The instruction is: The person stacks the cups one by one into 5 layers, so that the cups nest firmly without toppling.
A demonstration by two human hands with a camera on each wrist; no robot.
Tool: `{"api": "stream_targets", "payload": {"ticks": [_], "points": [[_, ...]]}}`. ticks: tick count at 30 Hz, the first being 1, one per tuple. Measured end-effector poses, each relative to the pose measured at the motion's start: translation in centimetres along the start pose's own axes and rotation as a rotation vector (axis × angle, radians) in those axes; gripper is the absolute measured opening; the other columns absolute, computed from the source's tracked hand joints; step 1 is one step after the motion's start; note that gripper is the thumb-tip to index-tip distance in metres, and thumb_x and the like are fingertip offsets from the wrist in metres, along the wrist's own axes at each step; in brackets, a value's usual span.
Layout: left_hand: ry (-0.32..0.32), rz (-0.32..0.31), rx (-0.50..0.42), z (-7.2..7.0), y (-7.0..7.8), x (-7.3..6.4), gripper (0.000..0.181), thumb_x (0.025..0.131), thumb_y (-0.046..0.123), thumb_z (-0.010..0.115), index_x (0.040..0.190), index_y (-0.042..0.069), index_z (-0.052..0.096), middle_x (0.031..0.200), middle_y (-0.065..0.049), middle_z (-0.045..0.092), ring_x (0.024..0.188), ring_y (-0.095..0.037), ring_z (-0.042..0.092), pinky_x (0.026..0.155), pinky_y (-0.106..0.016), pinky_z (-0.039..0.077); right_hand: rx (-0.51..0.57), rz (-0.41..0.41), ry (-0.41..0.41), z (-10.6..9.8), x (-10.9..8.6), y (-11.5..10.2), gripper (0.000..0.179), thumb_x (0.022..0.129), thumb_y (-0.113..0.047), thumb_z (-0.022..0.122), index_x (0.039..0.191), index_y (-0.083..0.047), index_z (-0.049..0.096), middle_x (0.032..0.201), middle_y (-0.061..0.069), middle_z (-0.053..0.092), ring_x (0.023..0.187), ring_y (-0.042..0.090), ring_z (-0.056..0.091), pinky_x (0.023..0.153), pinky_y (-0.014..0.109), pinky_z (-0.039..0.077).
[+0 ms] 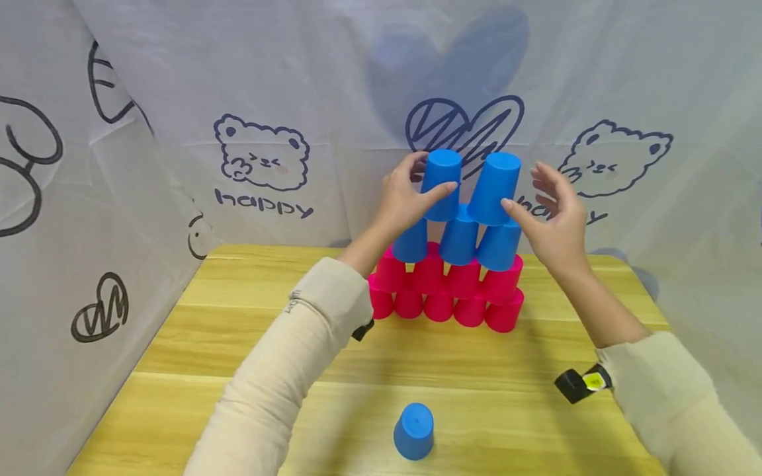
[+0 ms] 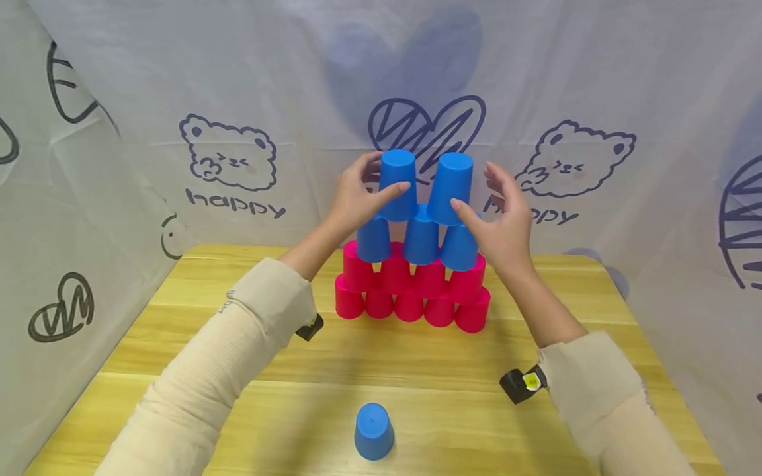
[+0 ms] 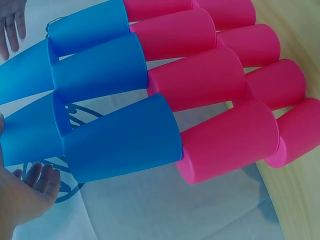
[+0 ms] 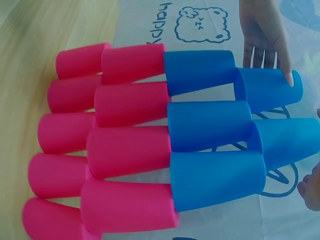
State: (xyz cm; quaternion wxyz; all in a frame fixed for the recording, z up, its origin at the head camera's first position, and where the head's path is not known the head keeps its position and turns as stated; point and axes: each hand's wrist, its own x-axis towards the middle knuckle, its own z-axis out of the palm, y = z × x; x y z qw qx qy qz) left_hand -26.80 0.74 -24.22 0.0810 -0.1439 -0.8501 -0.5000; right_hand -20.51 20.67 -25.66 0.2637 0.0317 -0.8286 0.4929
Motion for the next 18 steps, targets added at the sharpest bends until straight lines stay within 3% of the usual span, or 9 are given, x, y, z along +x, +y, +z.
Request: {"api": "stream_targets", "payload": {"ticks": [5, 10, 13, 18], "points": [[0.017, 0.023, -0.006, -0.2, -0.3, -0.1, 0.062, 0.084, 0.033, 0.067, 0.136, 0.010, 0.041, 0.132, -0.008, 0.053, 0.119, -0.021, 0.051, 0.096, -0.034, 0.048, 0.073, -0.073, 0.071, 0.0, -2.1, 0.7, 0.054, 0.084, -0.013, 0.067, 0.134, -0.006, 0.047, 0.133, 0.007, 0.052, 0.121, 0.014, 0.048, 0.103, 0.025, 0.041], [-0.011, 0.035, 0.004, -0.4, -0.6, -0.1, 0.064, 0.084, 0.035, 0.067, 0.137, 0.011, 0.041, 0.132, -0.008, 0.054, 0.118, -0.021, 0.053, 0.095, -0.033, 0.048, 0.173, -0.182, 0.133, 0.5, -4.9, 1.6, 0.047, 0.080, 0.003, 0.067, 0.124, 0.006, 0.052, 0.121, -0.006, 0.056, 0.114, 0.011, 0.051, 0.099, 0.017, 0.042], [-0.028, 0.034, 0.006, -0.4, -0.7, -0.1, 0.065, 0.083, 0.035, 0.067, 0.137, 0.010, 0.041, 0.132, -0.008, 0.054, 0.116, -0.021, 0.055, 0.095, -0.033, 0.049, 0.223, -0.211, 0.086, 0.8, -6.8, 2.1, 0.047, 0.077, 0.011, 0.066, 0.122, 0.009, 0.052, 0.119, -0.012, 0.057, 0.113, 0.011, 0.054, 0.096, 0.014, 0.043], [-0.034, 0.028, 0.014, -0.3, -0.9, -0.1, 0.066, 0.083, 0.036, 0.067, 0.137, 0.011, 0.040, 0.133, -0.008, 0.054, 0.116, -0.021, 0.055, 0.094, -0.033, 0.049, 0.274, -0.259, -0.079, 1.6, -10.2, 3.2, 0.053, 0.070, 0.020, 0.065, 0.121, 0.011, 0.052, 0.122, -0.010, 0.056, 0.113, 0.008, 0.054, 0.094, 0.011, 0.043]]}}
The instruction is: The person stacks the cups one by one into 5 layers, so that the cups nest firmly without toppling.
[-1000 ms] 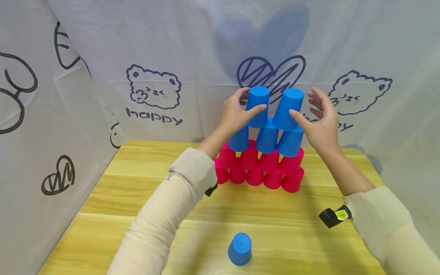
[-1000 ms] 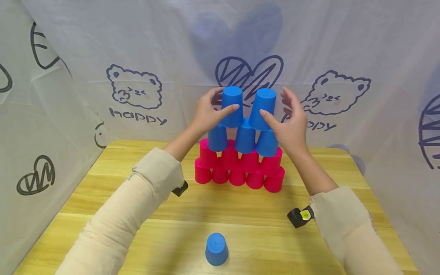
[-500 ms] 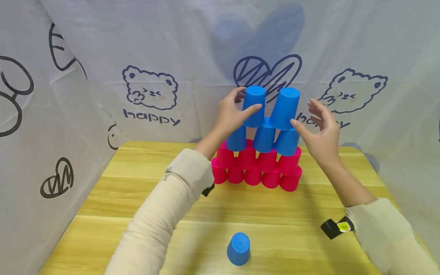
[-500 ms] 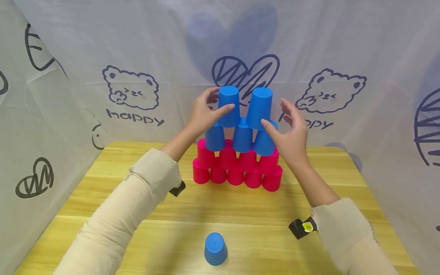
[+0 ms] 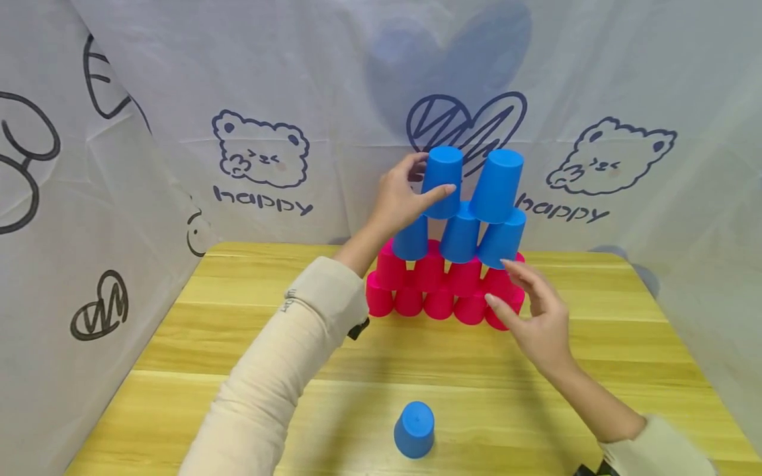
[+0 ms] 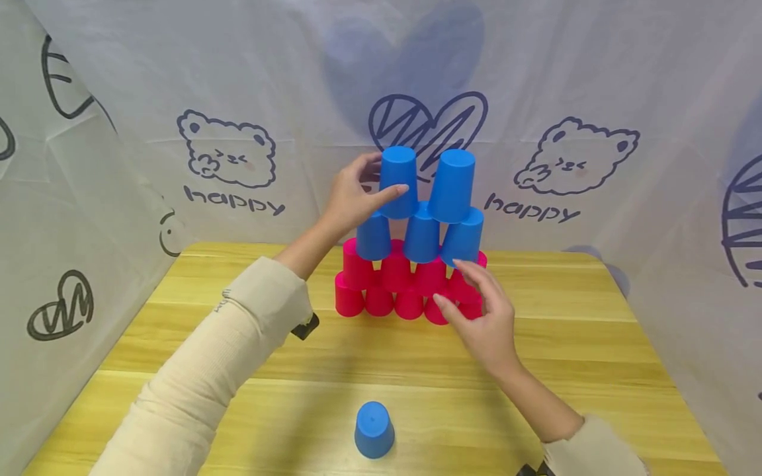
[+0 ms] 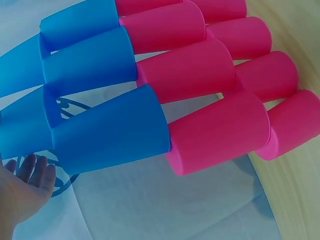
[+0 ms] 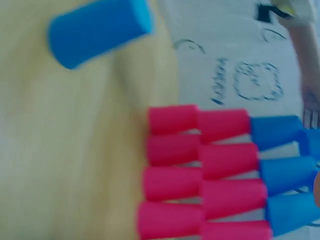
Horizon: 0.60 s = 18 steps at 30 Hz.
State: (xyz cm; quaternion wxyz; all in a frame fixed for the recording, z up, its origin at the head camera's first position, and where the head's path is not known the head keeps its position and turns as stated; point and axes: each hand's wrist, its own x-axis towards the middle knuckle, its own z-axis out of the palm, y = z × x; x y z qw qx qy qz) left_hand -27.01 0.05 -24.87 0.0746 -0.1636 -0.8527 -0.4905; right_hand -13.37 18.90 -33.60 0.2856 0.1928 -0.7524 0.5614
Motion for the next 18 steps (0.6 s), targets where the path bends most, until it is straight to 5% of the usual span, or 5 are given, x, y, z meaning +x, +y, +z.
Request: {"api": "stream_targets", "payload": {"ticks": [3, 11, 18], "points": [[-0.005, 0.000, 0.004, 0.1, 0.0, 0.0, 0.067, 0.083, 0.037, 0.067, 0.138, 0.011, 0.039, 0.133, -0.008, 0.053, 0.117, -0.021, 0.054, 0.095, -0.034, 0.049, 0.038, -0.016, -0.102, 0.6, -2.3, 0.2, 0.057, 0.067, 0.021, 0.067, 0.120, 0.011, 0.053, 0.124, -0.007, 0.056, 0.115, 0.006, 0.053, 0.093, 0.010, 0.043], [-0.015, 0.000, 0.001, 0.1, 0.2, 0.0, 0.068, 0.082, 0.035, 0.068, 0.138, 0.010, 0.038, 0.134, -0.008, 0.053, 0.118, -0.022, 0.054, 0.096, -0.036, 0.048, 0.001, 0.134, -0.404, 2.0, -7.5, 0.5, 0.058, 0.072, 0.001, 0.076, 0.125, 0.000, 0.053, 0.124, 0.019, 0.057, 0.119, 0.001, 0.049, 0.097, 0.014, 0.042], [-0.007, 0.002, 0.000, 0.1, 0.1, 0.0, 0.068, 0.082, 0.034, 0.068, 0.138, 0.010, 0.039, 0.134, -0.008, 0.053, 0.118, -0.021, 0.054, 0.096, -0.036, 0.048, 0.044, 0.130, -0.526, 2.9, -9.9, 1.2, 0.055, 0.073, -0.007, 0.077, 0.124, -0.002, 0.055, 0.120, 0.014, 0.062, 0.114, 0.005, 0.055, 0.092, 0.023, 0.049]]}}
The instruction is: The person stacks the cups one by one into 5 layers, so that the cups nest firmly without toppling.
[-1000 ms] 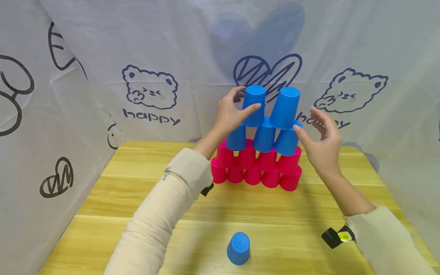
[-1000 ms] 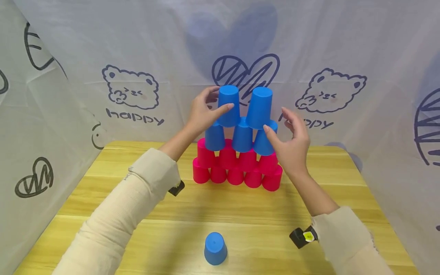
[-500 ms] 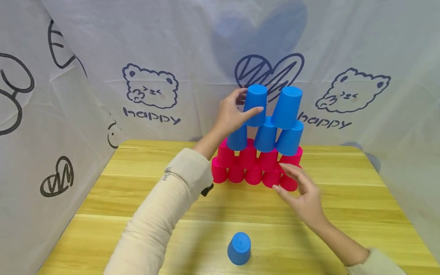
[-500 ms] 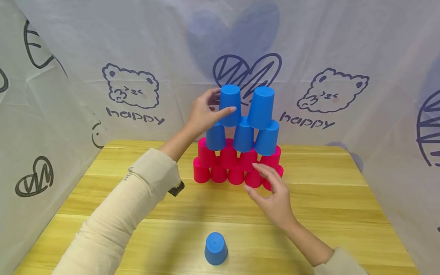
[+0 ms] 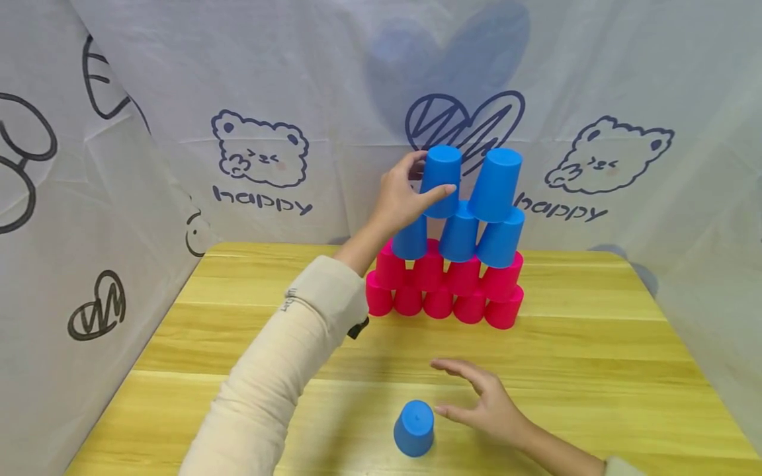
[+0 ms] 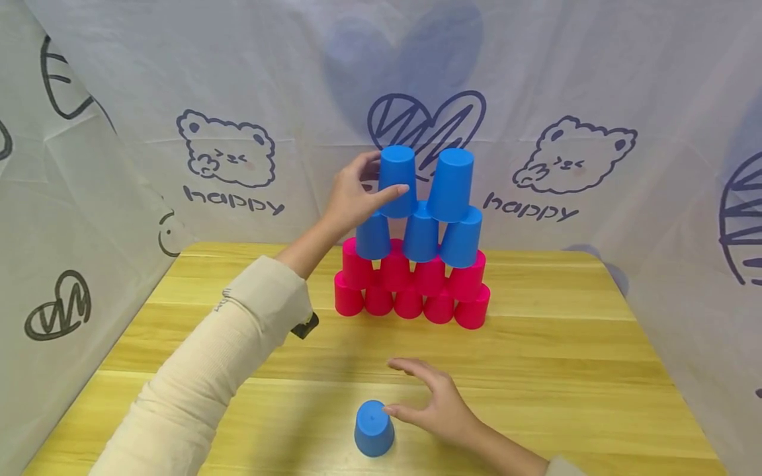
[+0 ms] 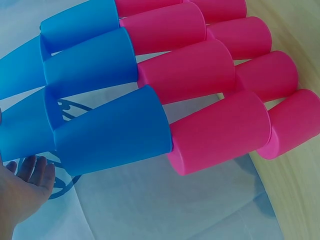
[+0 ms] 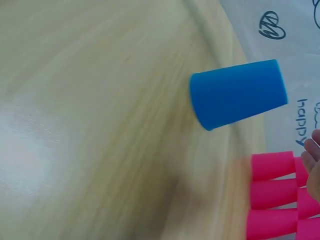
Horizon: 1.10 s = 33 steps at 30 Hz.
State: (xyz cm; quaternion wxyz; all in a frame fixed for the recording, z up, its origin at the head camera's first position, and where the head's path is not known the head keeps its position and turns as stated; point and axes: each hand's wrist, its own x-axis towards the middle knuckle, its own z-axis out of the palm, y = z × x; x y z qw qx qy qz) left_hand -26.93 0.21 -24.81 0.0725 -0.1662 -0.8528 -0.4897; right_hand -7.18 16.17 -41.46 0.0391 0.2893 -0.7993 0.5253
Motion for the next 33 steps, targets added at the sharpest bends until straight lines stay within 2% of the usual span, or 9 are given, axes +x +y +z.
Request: {"api": "stream_targets", "payload": {"ticks": [6, 9, 12, 17, 20, 26, 29, 33], "points": [[0.011, -0.005, 0.023, -0.3, 0.0, -0.1, 0.067, 0.083, 0.035, 0.068, 0.138, 0.010, 0.040, 0.133, -0.008, 0.054, 0.118, -0.021, 0.054, 0.096, -0.036, 0.049, 0.025, -0.018, -0.075, 1.3, -0.8, 0.7, 0.056, 0.074, -0.014, 0.078, 0.123, -0.002, 0.055, 0.117, 0.014, 0.064, 0.109, 0.014, 0.060, 0.092, 0.026, 0.049], [0.013, -0.008, 0.022, -0.4, 0.0, -0.1, 0.067, 0.083, 0.035, 0.068, 0.138, 0.010, 0.039, 0.133, -0.008, 0.054, 0.118, -0.021, 0.054, 0.096, -0.037, 0.049, 0.054, 0.027, -0.114, 2.1, -1.3, 1.2, 0.056, 0.074, -0.017, 0.077, 0.123, -0.002, 0.055, 0.117, 0.016, 0.063, 0.110, 0.012, 0.059, 0.092, 0.026, 0.049], [0.013, -0.011, 0.021, -0.5, 0.0, -0.2, 0.067, 0.083, 0.035, 0.068, 0.138, 0.011, 0.039, 0.133, -0.008, 0.054, 0.119, -0.021, 0.054, 0.096, -0.037, 0.048, 0.111, 0.107, -0.141, 2.8, -1.8, 1.5, 0.055, 0.075, -0.018, 0.077, 0.124, -0.003, 0.055, 0.118, 0.019, 0.062, 0.110, 0.010, 0.059, 0.093, 0.028, 0.049], [0.004, -0.008, 0.025, -0.4, 0.1, -0.2, 0.068, 0.083, 0.035, 0.068, 0.138, 0.011, 0.039, 0.134, -0.007, 0.053, 0.120, -0.022, 0.053, 0.096, -0.036, 0.048, 0.180, 0.189, -0.152, 3.5, -2.2, 1.8, 0.056, 0.076, -0.019, 0.076, 0.124, -0.002, 0.055, 0.120, 0.020, 0.061, 0.111, 0.005, 0.057, 0.096, 0.027, 0.048], [0.004, -0.004, 0.021, -0.4, 0.1, -0.2, 0.067, 0.083, 0.035, 0.068, 0.138, 0.011, 0.039, 0.134, -0.008, 0.052, 0.120, -0.022, 0.053, 0.095, -0.035, 0.049, 0.212, 0.222, -0.160, 3.7, -2.2, 1.9, 0.056, 0.077, -0.021, 0.075, 0.125, -0.002, 0.054, 0.122, 0.020, 0.060, 0.111, 0.000, 0.055, 0.097, 0.022, 0.046], [0.002, 0.000, 0.009, -0.3, 0.1, -0.2, 0.066, 0.083, 0.033, 0.068, 0.138, 0.011, 0.039, 0.135, -0.008, 0.052, 0.120, -0.021, 0.053, 0.096, -0.035, 0.048, 0.233, 0.235, -0.174, 3.9, -2.2, 2.0, 0.056, 0.078, -0.023, 0.074, 0.123, 0.001, 0.054, 0.120, 0.017, 0.061, 0.110, 0.001, 0.056, 0.095, 0.018, 0.046], [0.000, 0.009, 0.000, -0.3, 0.1, -0.3, 0.066, 0.083, 0.033, 0.068, 0.138, 0.010, 0.039, 0.135, -0.008, 0.052, 0.119, -0.022, 0.053, 0.096, -0.034, 0.048, 0.230, 0.231, -0.175, 3.8, -2.2, 2.0, 0.052, 0.078, -0.023, 0.074, 0.122, 0.000, 0.055, 0.117, 0.015, 0.062, 0.109, 0.003, 0.057, 0.094, 0.019, 0.047], [0.004, 0.008, -0.006, -0.3, 0.0, -0.3, 0.065, 0.084, 0.033, 0.067, 0.138, 0.011, 0.039, 0.134, -0.008, 0.052, 0.119, -0.021, 0.053, 0.095, -0.034, 0.049, 0.226, 0.269, -0.177, 3.4, -2.0, 1.9, 0.050, 0.078, -0.024, 0.074, 0.121, -0.004, 0.056, 0.116, 0.013, 0.063, 0.108, 0.003, 0.057, 0.095, 0.020, 0.047]]}}
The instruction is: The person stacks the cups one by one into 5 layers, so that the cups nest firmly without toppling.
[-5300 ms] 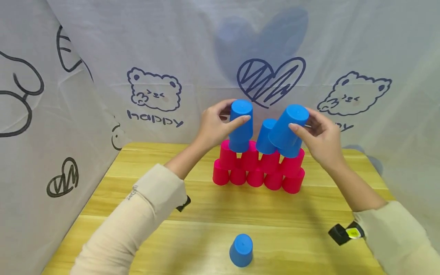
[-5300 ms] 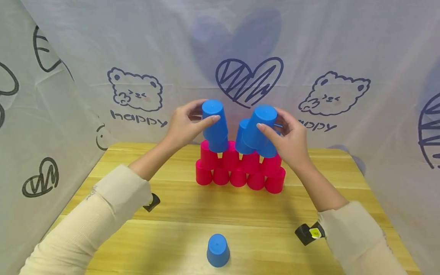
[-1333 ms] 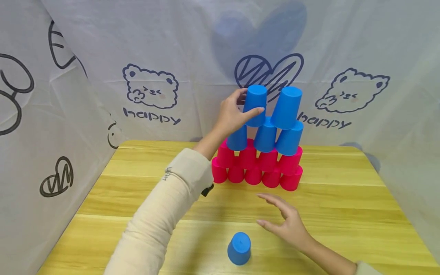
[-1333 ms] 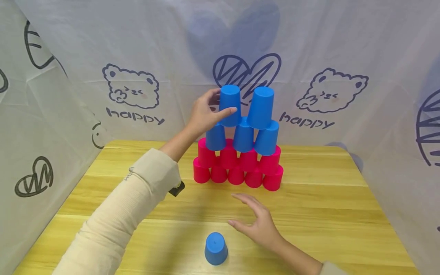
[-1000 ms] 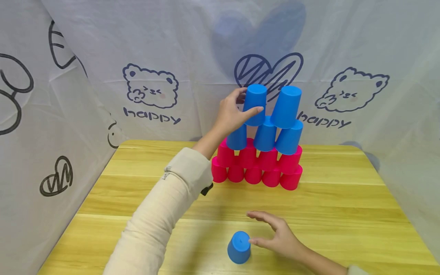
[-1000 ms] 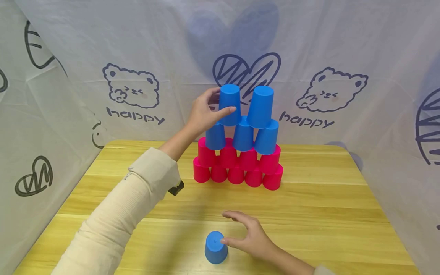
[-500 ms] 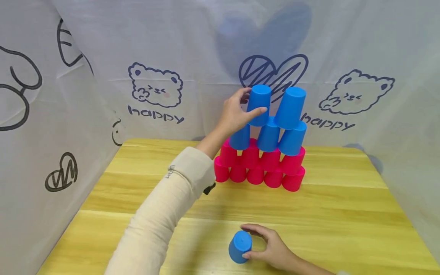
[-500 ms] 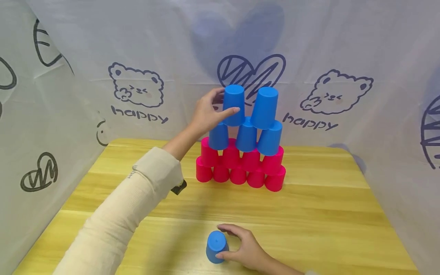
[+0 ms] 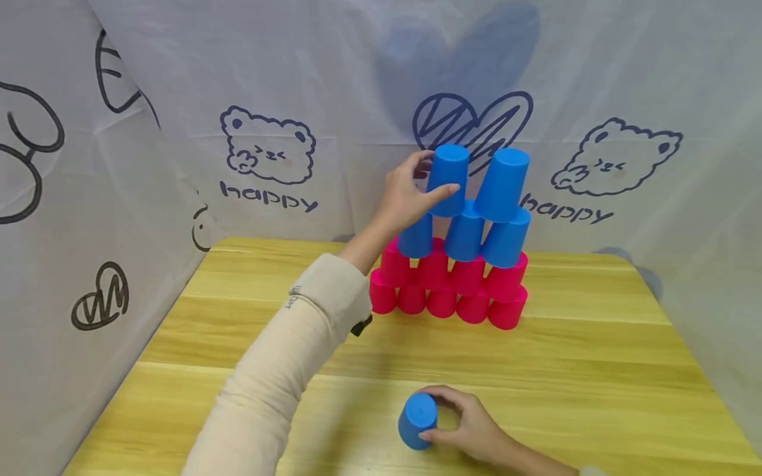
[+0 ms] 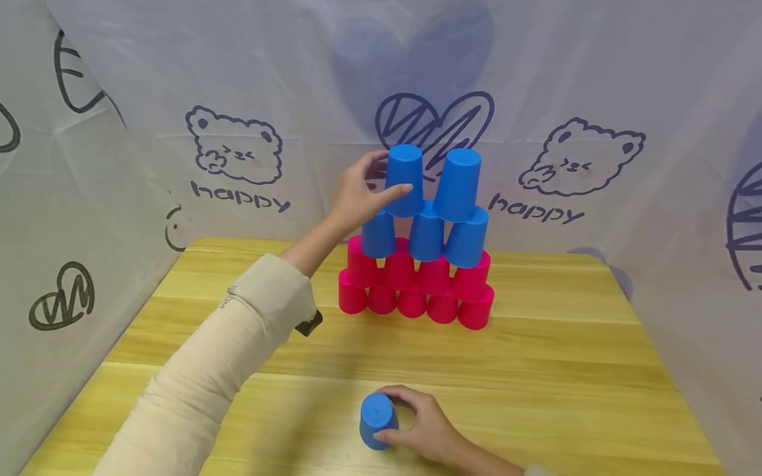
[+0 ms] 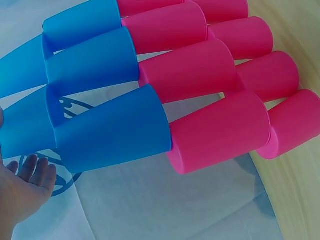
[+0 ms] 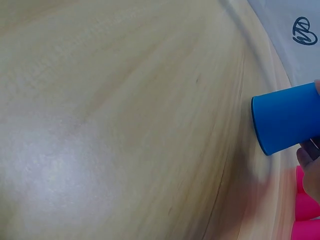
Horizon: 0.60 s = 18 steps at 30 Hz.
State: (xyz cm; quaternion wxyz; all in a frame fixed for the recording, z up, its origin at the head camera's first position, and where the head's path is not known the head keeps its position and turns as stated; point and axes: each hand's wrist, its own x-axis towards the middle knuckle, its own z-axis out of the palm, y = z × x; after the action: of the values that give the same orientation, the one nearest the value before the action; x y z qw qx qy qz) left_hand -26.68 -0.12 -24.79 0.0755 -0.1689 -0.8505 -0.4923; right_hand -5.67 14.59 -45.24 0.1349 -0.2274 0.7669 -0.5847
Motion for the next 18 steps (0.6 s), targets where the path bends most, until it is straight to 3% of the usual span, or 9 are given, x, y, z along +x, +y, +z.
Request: {"api": "stream_targets", "payload": {"ticks": [6, 18], "points": [[0.006, -0.012, 0.003, 0.0, -0.1, 0.0, 0.064, 0.084, 0.034, 0.067, 0.137, 0.011, 0.040, 0.134, -0.007, 0.053, 0.119, -0.021, 0.053, 0.095, -0.034, 0.049, 0.024, 0.093, -0.018, -0.4, 0.1, -0.3, 0.053, 0.079, -0.024, 0.073, 0.124, -0.003, 0.054, 0.120, 0.013, 0.061, 0.109, 0.002, 0.056, 0.095, 0.016, 0.044], [0.012, -0.012, 0.012, 0.1, 0.0, 0.1, 0.062, 0.085, 0.033, 0.066, 0.137, 0.010, 0.041, 0.133, -0.007, 0.054, 0.117, -0.021, 0.055, 0.095, -0.034, 0.049, -0.020, -0.022, 0.082, -2.4, 1.0, -1.3, 0.049, 0.080, -0.015, 0.072, 0.122, 0.001, 0.054, 0.117, 0.017, 0.062, 0.104, -0.001, 0.057, 0.092, 0.024, 0.049]]}}
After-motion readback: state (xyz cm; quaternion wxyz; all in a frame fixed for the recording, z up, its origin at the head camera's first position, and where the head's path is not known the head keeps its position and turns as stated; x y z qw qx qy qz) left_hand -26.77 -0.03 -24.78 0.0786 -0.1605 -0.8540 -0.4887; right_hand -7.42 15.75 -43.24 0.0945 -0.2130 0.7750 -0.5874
